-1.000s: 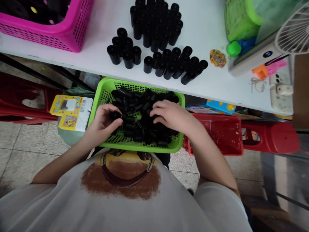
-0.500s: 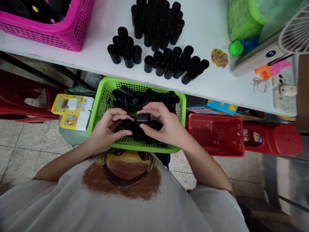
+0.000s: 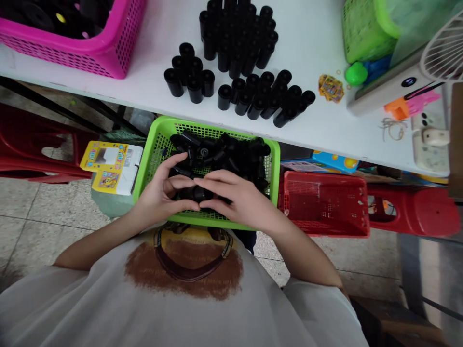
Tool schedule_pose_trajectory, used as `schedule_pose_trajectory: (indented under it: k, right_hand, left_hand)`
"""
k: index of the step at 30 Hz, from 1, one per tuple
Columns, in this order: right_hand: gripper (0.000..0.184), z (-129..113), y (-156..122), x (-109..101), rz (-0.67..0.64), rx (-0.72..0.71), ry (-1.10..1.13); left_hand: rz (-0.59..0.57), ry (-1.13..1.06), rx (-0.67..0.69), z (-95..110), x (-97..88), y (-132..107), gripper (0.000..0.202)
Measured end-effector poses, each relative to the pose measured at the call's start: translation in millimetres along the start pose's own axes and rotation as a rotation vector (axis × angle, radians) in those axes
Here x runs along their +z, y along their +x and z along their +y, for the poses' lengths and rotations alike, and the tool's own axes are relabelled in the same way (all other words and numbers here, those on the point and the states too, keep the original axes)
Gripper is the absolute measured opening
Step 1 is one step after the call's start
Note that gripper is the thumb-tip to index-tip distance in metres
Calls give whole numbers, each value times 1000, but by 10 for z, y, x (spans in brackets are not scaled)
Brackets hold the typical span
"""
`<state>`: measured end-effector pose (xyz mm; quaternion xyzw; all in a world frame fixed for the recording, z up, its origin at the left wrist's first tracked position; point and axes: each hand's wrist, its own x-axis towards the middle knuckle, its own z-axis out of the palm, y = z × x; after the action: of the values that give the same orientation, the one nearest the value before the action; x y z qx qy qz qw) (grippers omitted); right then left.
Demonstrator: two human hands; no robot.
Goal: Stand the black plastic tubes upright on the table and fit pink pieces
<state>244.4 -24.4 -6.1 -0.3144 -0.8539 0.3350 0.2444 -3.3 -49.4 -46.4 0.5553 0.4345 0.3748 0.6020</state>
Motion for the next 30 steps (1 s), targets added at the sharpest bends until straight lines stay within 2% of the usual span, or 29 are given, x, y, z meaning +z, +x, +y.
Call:
schedule_pose_trajectory:
  k: [2,4,6,7,8,10,13,14,15,17,19,20,22,24,27,29,30]
  right_hand:
    - [47,23,-14,98,-108,-26,-42]
    - [53,45,-43,172,-187,-12,-146]
    - [65,69,-89,176,-177,25,-239]
    - [68,83,-119,142,-128,52,-268]
    - [69,99,-152,86,-54,85,-290]
    - [59,142,-233,-81,146,192,-327]
    - [36,248,-373,-332,437,414,-339]
    - [32,294,-418,-380,462,465,-329]
    - [30,342,-459,-401,431,494,-315]
    - [31,434,-519,-373,235,499,-302]
    - [37,492,-549,-307,6,478,-310]
    - [38,499,-560,-287,-65,467,-307]
    - [37,472,-591,-313,-97,443,-282]
    - [36,413,-654,-422,-38,405,-252]
    - [37,353,-782,-565,-18,368,-253]
    - [43,364,-826,-534,-96,395,-267]
    - [47,382,-822,-479,-135,424,-277]
  left_hand:
    - [-49,3,-5,-11,7,-2,109]
    - [-108,8,-4,-3,-6,19,104]
    - [-131,94,45,53,-69,72,85]
    - [-114,179,87,100,-129,116,74]
    - [-69,278,139,157,-210,172,63]
    - [97,460,216,272,-434,330,53]
    - [385,581,225,364,-834,676,60]
    - [435,607,230,364,-949,812,65]
    - [461,636,213,353,-1042,951,69]
    - [490,725,124,313,-1138,1214,73]
    - [526,800,25,283,-1118,1416,80]
    - [540,819,-1,281,-1073,1479,87]
    - [511,819,8,316,-943,1509,106]
    - [441,811,68,410,-776,1413,115]
    - [428,912,103,635,-469,1143,111]
    - [467,1041,97,769,-233,981,96]
    - [416,1082,122,804,-112,924,86]
